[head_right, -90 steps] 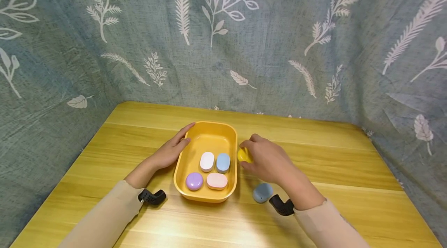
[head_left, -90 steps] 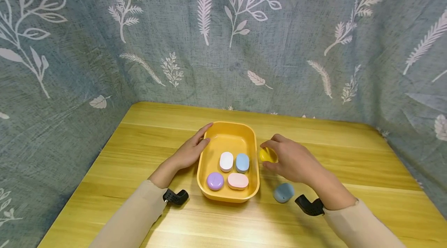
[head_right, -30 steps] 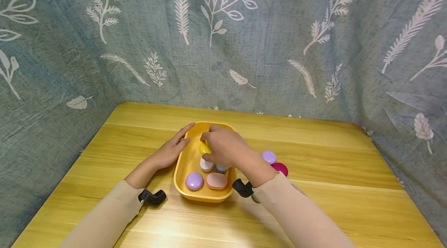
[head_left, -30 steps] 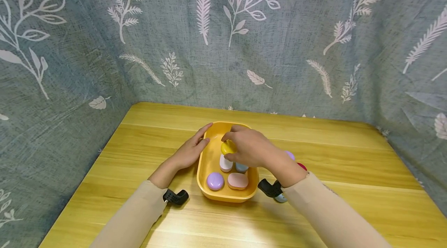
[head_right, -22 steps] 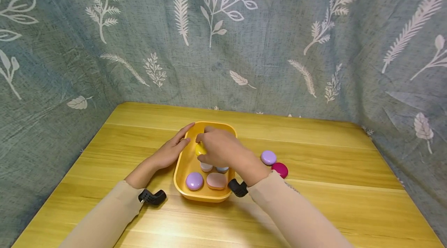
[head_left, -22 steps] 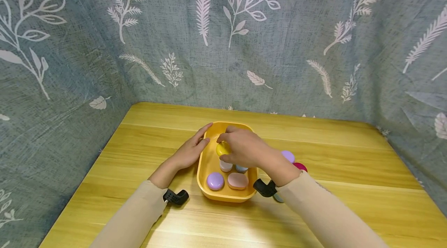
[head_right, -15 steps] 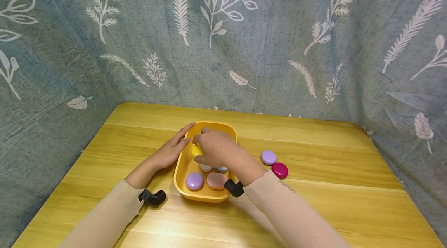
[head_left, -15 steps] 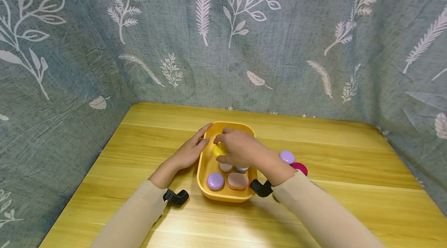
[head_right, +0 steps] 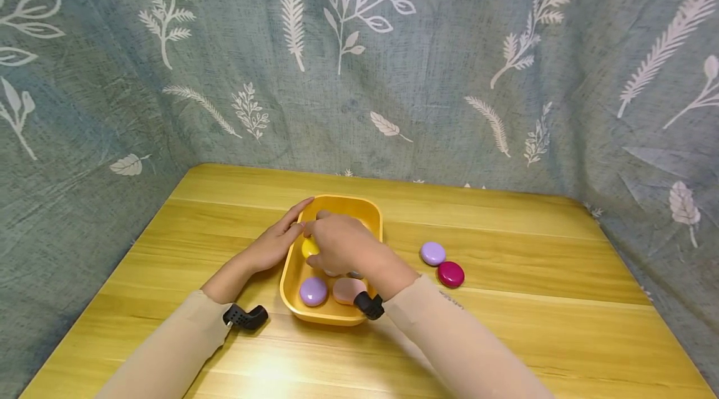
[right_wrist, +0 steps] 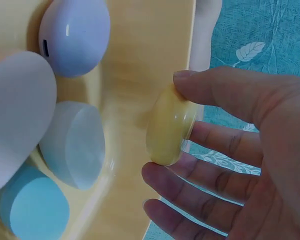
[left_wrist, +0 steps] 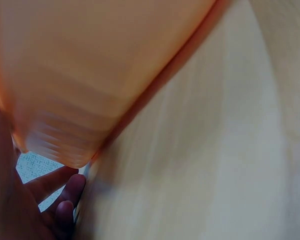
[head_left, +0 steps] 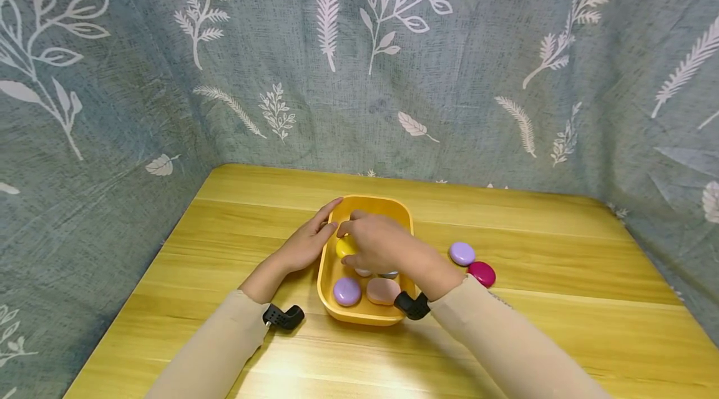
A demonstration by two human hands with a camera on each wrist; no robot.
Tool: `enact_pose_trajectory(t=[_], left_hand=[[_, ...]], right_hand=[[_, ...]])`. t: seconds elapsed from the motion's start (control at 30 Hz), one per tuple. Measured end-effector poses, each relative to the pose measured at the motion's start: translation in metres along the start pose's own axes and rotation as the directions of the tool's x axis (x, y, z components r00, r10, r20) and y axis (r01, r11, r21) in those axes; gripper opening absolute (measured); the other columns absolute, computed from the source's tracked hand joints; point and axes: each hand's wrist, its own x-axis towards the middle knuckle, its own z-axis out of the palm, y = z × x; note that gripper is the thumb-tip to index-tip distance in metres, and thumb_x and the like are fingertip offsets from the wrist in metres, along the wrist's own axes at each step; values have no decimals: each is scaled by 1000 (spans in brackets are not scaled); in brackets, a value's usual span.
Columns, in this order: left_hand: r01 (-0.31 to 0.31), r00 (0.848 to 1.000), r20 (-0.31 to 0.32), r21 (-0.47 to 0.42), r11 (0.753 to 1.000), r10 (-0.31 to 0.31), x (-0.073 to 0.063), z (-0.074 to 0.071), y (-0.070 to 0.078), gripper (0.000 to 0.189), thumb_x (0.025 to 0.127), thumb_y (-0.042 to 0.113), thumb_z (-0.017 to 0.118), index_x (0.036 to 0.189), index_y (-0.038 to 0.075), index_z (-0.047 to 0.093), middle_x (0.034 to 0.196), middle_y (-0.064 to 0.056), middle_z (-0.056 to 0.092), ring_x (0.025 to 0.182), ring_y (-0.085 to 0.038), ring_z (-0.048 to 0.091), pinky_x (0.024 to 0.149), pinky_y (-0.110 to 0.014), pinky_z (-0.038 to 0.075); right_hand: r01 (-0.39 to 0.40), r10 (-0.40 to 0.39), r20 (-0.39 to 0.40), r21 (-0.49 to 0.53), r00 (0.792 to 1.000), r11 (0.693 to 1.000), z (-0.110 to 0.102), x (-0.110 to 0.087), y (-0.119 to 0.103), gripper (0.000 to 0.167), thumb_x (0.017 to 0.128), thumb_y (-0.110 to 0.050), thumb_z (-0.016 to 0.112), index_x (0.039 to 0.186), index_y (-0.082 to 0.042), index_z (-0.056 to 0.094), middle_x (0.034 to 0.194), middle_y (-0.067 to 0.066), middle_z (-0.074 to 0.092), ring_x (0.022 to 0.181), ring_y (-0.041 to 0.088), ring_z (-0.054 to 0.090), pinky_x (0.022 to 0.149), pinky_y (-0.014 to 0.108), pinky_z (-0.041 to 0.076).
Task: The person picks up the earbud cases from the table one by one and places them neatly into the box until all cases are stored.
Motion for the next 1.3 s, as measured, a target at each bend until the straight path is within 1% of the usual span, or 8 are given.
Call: enact_pose_trajectory(t=[0.17, 0.4, 0.6, 0.87, 0.97, 1.17, 1.23, 1.3], left_hand=[[-9, 1000, 4, -11, 1000, 9, 0, 0, -1, 53, 113, 45, 36, 163, 48, 20, 170, -2, 31, 149, -35, 42, 121, -61, 34], [-9, 1000, 13, -37, 999, 9, -2, 0, -1, 52, 113, 41, 36, 162, 51, 20, 163, -5, 43, 139, -32, 54, 116, -58, 41], [0, 1000, 10, -30, 1000, 0, -3, 2, -1, 52, 113, 41, 36, 162, 52, 19, 168, -6, 34, 146, -34, 47, 118, -61, 37], [-3, 1000, 7, -28, 1000, 4, -4, 2, 2, 52, 113, 41, 36, 161, 53, 19, 163, -4, 42, 135, -30, 55, 114, -57, 40], [-5, 1000, 9, -29, 1000, 5, -3, 0, 3, 52, 113, 40, 36, 161, 53, 19, 155, -6, 49, 124, -30, 58, 107, -53, 42], [2, 1000, 19, -27, 1000, -1, -1, -3, 3, 53, 114, 38, 35, 163, 50, 19, 163, -4, 41, 124, -29, 56, 105, -51, 41], [1, 1000, 18, -28, 1000, -1, 0, -3, 3, 53, 114, 37, 35, 163, 50, 19, 152, -6, 52, 119, -29, 58, 103, -50, 41], [-2, 1000, 17, -36, 999, 2, 0, -3, 3, 53, 114, 37, 35, 162, 50, 19, 132, -8, 63, 110, -29, 59, 98, -48, 41]], right_hand=[[0, 0, 0, -5, 1000, 1000, 5, 0, -3, 50, 92, -37, 79, 136, -17, 68, 127, 5, 63, 101, 24, 66, 95, 41, 56], [43, -43, 1, -5, 999, 999, 12, 1, -6, 47, 91, -33, 80, 133, -15, 70, 121, 5, 65, 98, 24, 67, 94, 41, 56], [69, -69, -10, 1, 998, 998, 16, 1, -6, 45, 91, -31, 82, 131, -15, 71, 118, 6, 65, 94, 23, 66, 91, 41, 56], [70, -70, 7, 7, 998, 998, 15, 2, -6, 47, 91, -30, 82, 134, -16, 70, 121, 6, 65, 95, 23, 66, 92, 39, 56], [80, -80, 16, 2, 997, 997, 14, 5, -6, 45, 91, -28, 82, 133, -17, 70, 119, 6, 66, 95, 22, 65, 92, 39, 55], [90, -89, 25, -6, 996, 996, 12, 10, -5, 38, 90, -26, 83, 125, -17, 71, 113, 3, 66, 96, 21, 65, 93, 40, 55], [90, -90, 31, -13, 995, 996, 11, 11, -5, 36, 91, -25, 83, 124, -16, 71, 114, 3, 66, 100, 21, 65, 96, 40, 55], [91, -90, 37, -20, 995, 996, 12, 13, -5, 36, 91, -25, 82, 124, -16, 71, 118, 3, 67, 105, 22, 66, 99, 40, 54]])
